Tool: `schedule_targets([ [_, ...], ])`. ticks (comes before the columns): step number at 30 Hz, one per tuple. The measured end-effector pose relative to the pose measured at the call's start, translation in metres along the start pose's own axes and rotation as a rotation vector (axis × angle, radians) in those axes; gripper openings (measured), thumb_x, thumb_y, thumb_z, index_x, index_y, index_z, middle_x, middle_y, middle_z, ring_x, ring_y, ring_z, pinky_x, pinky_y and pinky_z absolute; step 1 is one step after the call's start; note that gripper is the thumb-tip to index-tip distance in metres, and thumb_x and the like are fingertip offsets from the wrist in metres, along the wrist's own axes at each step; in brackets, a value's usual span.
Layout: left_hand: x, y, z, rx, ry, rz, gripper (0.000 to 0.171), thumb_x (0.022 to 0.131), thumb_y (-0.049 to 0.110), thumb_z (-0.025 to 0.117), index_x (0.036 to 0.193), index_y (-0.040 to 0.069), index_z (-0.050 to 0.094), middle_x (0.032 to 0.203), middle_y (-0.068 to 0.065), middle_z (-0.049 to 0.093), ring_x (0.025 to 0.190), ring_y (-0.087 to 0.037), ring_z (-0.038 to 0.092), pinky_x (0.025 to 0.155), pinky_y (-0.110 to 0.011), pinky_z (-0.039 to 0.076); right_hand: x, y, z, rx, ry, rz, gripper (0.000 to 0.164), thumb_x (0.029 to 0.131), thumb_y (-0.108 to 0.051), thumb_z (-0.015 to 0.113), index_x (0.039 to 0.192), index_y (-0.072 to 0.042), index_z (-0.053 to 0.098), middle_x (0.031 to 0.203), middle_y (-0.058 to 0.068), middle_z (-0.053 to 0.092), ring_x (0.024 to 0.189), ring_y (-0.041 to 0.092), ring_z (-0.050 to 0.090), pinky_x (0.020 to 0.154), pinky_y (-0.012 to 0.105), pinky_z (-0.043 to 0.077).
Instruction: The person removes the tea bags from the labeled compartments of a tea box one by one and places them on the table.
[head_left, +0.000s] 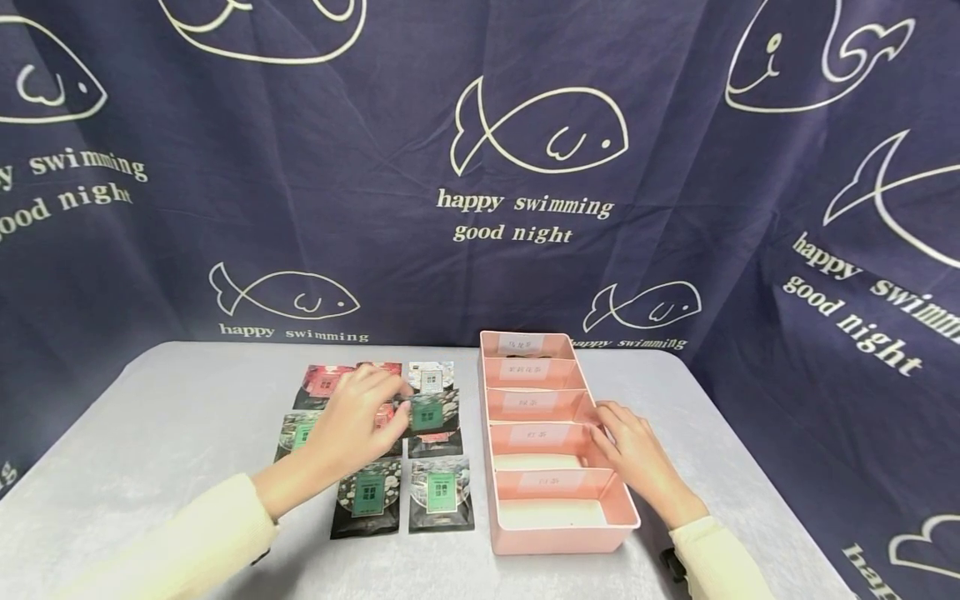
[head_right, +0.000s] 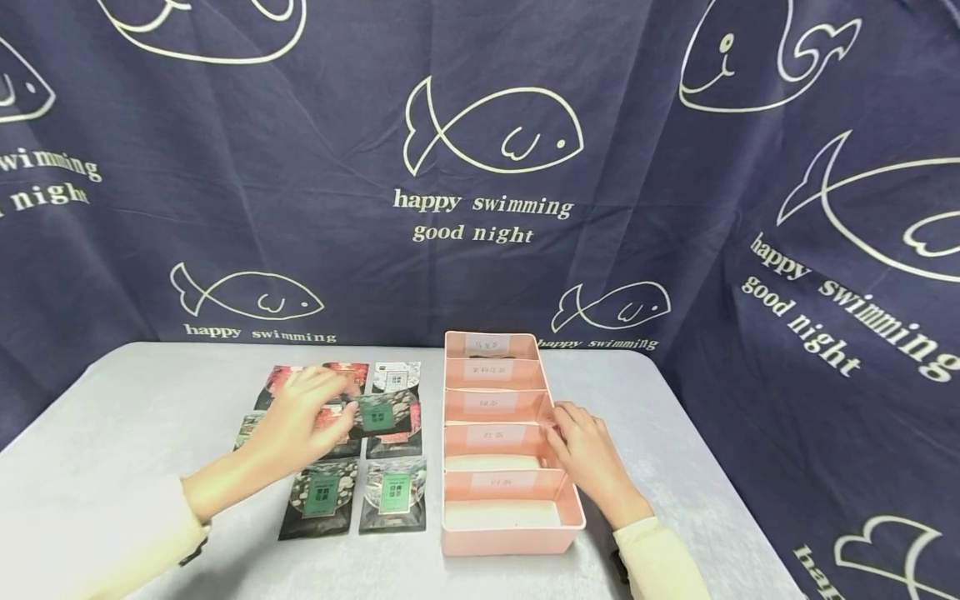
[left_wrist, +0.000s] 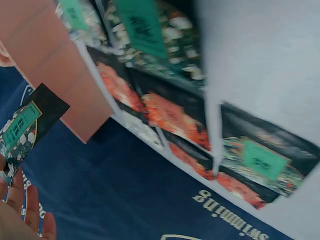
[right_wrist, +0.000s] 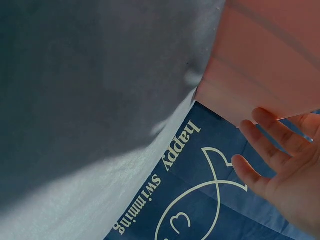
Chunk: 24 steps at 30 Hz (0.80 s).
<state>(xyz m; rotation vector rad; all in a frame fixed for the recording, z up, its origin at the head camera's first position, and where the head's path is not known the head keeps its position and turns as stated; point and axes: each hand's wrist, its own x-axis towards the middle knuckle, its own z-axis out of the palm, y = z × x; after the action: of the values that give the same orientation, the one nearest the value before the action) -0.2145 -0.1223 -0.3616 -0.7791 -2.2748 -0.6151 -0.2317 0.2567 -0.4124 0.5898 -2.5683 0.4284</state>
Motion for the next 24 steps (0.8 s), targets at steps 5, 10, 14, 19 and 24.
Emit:
schedule_targets([
  [5,-0.017,-0.007,-0.011,0.032,-0.005,-0.004,0.008,0.076,0.015,0.061,0.084,0.017,0.061,0.080,0.008,0.064,0.087,-0.013,0.053,0.083,-0.041,0.039,0.000,0.000,0.000,-0.002,0.004,-0.004,0.023,0.086,-0.015,0.056,0.103,0.000,0.059,0.108,0.017,0.060,0.100,0.034,0.057,0.081,0.050,0.041],
  [10,-0.032,-0.014,-0.023,0.034,0.004,-0.014,0.010,0.073,0.013,0.062,0.082,0.017,0.061,0.081,0.007,0.066,0.085,-0.013,0.054,0.084,-0.043,0.039,0.000,-0.001,0.001,-0.010,0.020,-0.017,0.023,0.085,-0.013,0.057,0.103,0.001,0.059,0.107,0.017,0.060,0.100,0.034,0.057,0.081,0.049,0.042],
  [14,-0.046,-0.020,-0.032,0.028,-0.012,-0.010,0.013,0.070,0.011,0.063,0.081,0.018,0.062,0.080,0.008,0.065,0.084,-0.010,0.053,0.080,-0.040,0.039,0.000,-0.002,0.001,-0.009,0.021,-0.014,0.023,0.085,-0.013,0.057,0.103,0.001,0.059,0.108,0.017,0.060,0.101,0.034,0.057,0.081,0.049,0.042],
  [19,-0.063,-0.026,-0.043,0.037,-0.030,-0.017,0.016,0.067,0.010,0.065,0.081,0.018,0.062,0.082,0.011,0.065,0.084,-0.009,0.053,0.078,-0.035,0.037,0.000,-0.002,0.001,-0.012,0.020,-0.013,0.024,0.085,-0.013,0.057,0.104,0.001,0.059,0.108,0.018,0.060,0.101,0.034,0.057,0.080,0.049,0.042],
  [24,-0.077,-0.033,-0.052,0.051,-0.050,-0.009,0.022,0.063,0.009,0.067,0.081,0.020,0.062,0.082,0.013,0.064,0.085,-0.008,0.054,0.078,-0.031,0.035,0.000,-0.002,0.002,-0.012,0.016,-0.007,0.023,0.085,-0.014,0.057,0.103,0.001,0.059,0.108,0.017,0.060,0.101,0.034,0.057,0.080,0.049,0.042],
])
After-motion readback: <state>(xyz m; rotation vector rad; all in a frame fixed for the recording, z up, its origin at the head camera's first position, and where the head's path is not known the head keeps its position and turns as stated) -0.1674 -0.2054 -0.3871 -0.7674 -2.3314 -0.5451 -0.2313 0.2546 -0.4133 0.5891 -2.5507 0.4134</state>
